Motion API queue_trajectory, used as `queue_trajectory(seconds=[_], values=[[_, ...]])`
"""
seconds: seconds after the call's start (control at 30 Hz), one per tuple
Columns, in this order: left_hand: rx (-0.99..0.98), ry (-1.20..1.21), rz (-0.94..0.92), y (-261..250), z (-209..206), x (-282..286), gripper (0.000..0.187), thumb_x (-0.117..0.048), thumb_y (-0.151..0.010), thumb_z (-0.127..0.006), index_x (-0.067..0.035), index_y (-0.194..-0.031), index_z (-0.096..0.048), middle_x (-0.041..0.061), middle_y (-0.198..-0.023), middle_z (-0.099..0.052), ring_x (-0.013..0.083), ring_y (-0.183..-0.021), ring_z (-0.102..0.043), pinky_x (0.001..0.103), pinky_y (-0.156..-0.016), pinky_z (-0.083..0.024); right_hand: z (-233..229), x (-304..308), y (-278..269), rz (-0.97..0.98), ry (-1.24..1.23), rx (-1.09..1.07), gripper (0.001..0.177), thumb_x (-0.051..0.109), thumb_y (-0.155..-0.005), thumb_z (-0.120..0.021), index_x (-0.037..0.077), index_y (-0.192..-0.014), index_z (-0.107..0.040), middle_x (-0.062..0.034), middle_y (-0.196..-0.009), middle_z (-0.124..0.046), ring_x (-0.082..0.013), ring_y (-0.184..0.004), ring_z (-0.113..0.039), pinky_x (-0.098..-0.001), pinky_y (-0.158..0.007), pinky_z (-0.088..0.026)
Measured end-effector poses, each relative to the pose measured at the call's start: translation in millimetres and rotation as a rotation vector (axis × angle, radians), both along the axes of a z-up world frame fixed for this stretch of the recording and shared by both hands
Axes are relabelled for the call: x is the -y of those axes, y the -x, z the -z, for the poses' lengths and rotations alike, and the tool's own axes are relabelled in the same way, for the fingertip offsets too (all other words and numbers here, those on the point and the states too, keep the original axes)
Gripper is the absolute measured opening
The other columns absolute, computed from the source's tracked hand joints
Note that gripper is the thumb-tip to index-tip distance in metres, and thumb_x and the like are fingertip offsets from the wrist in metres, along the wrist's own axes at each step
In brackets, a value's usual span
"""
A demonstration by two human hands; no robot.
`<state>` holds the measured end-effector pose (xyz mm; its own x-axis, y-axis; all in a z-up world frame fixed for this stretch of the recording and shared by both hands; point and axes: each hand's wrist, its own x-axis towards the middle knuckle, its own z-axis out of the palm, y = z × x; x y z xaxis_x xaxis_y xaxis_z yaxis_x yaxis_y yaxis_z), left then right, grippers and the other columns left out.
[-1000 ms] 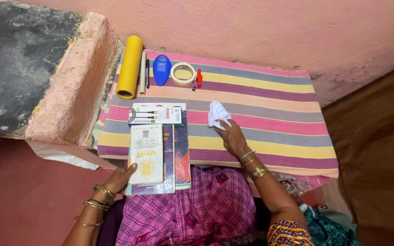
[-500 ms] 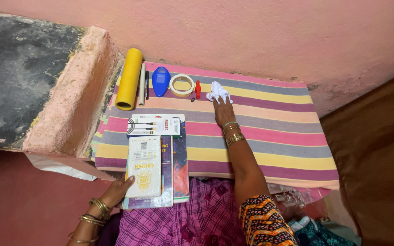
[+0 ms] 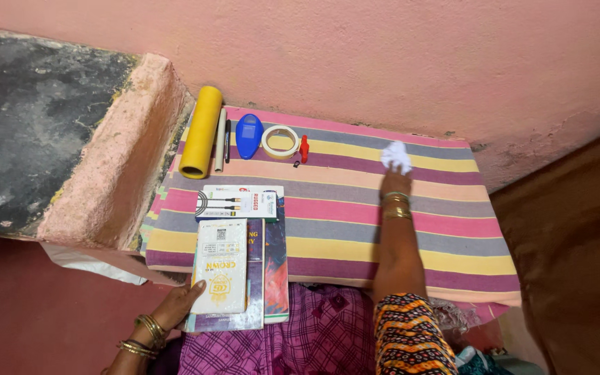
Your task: The person clears several items from a striped workbench, including books, small boxes, tape, a stapler, and a yellow roll, then wipes the surface with a white cloth. The person stacks the cleared items to one side and continues wiping the remaining area.
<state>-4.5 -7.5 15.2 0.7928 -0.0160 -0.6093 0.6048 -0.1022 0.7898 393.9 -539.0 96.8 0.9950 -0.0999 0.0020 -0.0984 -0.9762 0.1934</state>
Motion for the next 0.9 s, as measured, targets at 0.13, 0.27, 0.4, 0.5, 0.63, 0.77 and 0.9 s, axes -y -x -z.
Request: queue_trajectory(seconds=[0.13, 0.27, 0.4, 0.5, 0.63, 0.77, 0.9], values=[[-0.046, 0.0, -0.006, 1, -8, 1, 0.068, -0.053, -0.095, -0.052, 0.01, -0.105, -0.076, 0.017, -0.092, -0.082, 0.0177, -0.075, -0.074, 0.034, -0.069, -0.061, -17, 83, 51, 0.275, -0.078, 0.055, 0.064, 0.025, -0.104, -0.04, 0.013, -0.165, -0.022, -0.0143, -0.168, -0.026, -0.0447, -0.152, -0.024, -0.0565, -0.117, -0.034], [-0.033, -0.053, 0.031, -2, -2, -1, 0.07, -0.054, -0.096, -0.051, 0.01, -0.105, -0.077, 0.02, -0.092, -0.081, 0.0203, -0.075, -0.074, 0.035, -0.067, -0.061, -34, 146, 117, 0.325, 0.328, -0.33, 0.072, 0.04, -0.1, -0.049, 0.008, -0.16, -0.027, -0.0132, -0.172, -0.014, -0.038, -0.154, -0.019, -0.056, -0.122, -0.027], [0.034, -0.173, 0.099, -5, 13, -7, 0.078, -0.059, -0.096, -0.051, 0.014, -0.1, -0.079, 0.023, -0.088, -0.081, 0.0217, -0.074, -0.074, 0.034, -0.068, -0.061, -43, 177, 173, 0.482, 0.247, -0.389, 0.079, 0.045, -0.096, -0.056, 0.005, -0.158, -0.03, -0.0185, -0.17, -0.012, -0.0404, -0.154, -0.015, -0.0593, -0.12, -0.025], [0.135, -0.201, 0.115, -10, 21, -9, 0.077, -0.062, -0.094, -0.051, 0.011, -0.102, -0.076, 0.02, -0.088, -0.08, 0.0208, -0.079, -0.074, 0.033, -0.072, -0.06, -42, 189, 200, 0.554, 0.154, -0.267, 0.075, 0.044, -0.098, -0.052, 0.0, -0.156, -0.033, -0.0228, -0.167, -0.013, -0.0425, -0.153, -0.014, -0.0633, -0.118, -0.023], [0.084, -0.216, 0.105, -15, 22, -8, 0.077, -0.06, -0.094, -0.052, 0.013, -0.097, -0.076, 0.022, -0.085, -0.079, 0.027, -0.076, -0.075, 0.04, -0.071, -0.061, -24, 187, 226, 0.491, 0.075, 0.005, 0.063, 0.035, -0.104, -0.047, -0.007, -0.151, -0.047, -0.0339, -0.162, -0.036, -0.0515, -0.149, -0.032, -0.0665, -0.119, -0.029], [0.152, -0.303, 0.133, -14, 21, -8, 0.078, -0.062, -0.095, -0.05, 0.012, -0.099, -0.075, 0.023, -0.085, -0.078, 0.0267, -0.078, -0.075, 0.039, -0.073, -0.059, -13, 174, 248, 0.355, 0.016, 0.17, 0.067, 0.032, -0.102, -0.046, -0.009, -0.154, -0.039, -0.0377, -0.155, -0.038, -0.063, -0.129, -0.046, -0.0669, -0.104, -0.043], [0.2, -0.248, 0.138, -18, 16, -6, 0.078, -0.064, -0.094, -0.051, 0.01, -0.099, -0.076, 0.019, -0.087, -0.079, 0.0218, -0.079, -0.074, 0.035, -0.073, -0.058, -5, 137, 261, 0.184, -0.074, 0.149, 0.064, 0.028, -0.1, -0.048, -0.01, -0.149, -0.039, -0.0426, -0.144, -0.041, -0.0666, -0.118, -0.049, -0.063, -0.086, -0.055]])
